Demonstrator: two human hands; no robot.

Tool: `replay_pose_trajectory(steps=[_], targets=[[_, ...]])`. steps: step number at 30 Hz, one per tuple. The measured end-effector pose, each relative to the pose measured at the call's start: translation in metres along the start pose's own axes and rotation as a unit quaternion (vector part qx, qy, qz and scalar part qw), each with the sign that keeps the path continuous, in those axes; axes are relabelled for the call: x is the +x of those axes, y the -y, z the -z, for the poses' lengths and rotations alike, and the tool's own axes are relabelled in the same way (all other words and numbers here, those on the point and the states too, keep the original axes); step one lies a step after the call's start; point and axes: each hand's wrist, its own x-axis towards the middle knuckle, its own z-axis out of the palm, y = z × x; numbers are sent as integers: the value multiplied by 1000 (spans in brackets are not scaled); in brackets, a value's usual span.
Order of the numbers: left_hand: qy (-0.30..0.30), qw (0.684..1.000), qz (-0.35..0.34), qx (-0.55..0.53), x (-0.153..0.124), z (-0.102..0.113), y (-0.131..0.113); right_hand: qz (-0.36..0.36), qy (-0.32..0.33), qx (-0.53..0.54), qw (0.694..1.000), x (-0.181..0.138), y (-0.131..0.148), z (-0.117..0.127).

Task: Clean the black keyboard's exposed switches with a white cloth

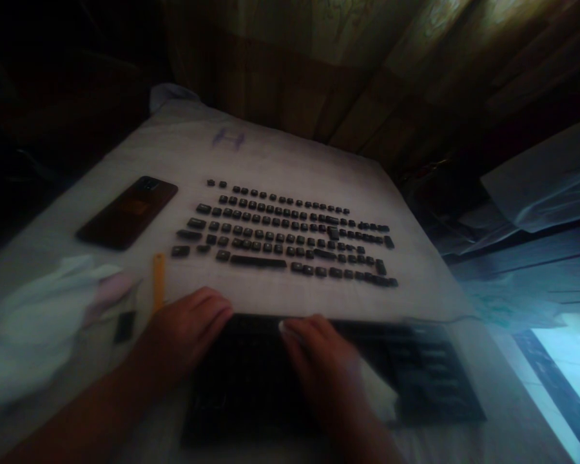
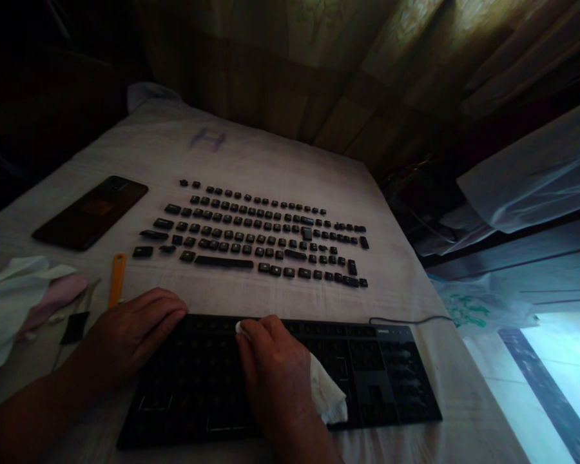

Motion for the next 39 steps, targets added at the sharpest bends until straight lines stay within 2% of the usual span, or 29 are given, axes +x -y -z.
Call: replay_pose_trajectory(steps=[10,15,18,24,34,39], targets=[[-3,1000,-7,-1,-2,-1,2,5,26,-31,999,5,-3,6],[6,1000,4,2,-3,-1,2,39,38,-104,993,9,0,4],[9,1000,6,6,-3,-1,1,51,66,-152,985,16,3,5],[-1,1000,8,-5,-2,-2,2,7,120,-189,975,23,10,8],[4,1000,8,-3,0,-1,0,-89,90,-197,972,18,17,-5],[0,1000,8,-4,0,-2,0,-105,93,-196,971,14,21,-7]])
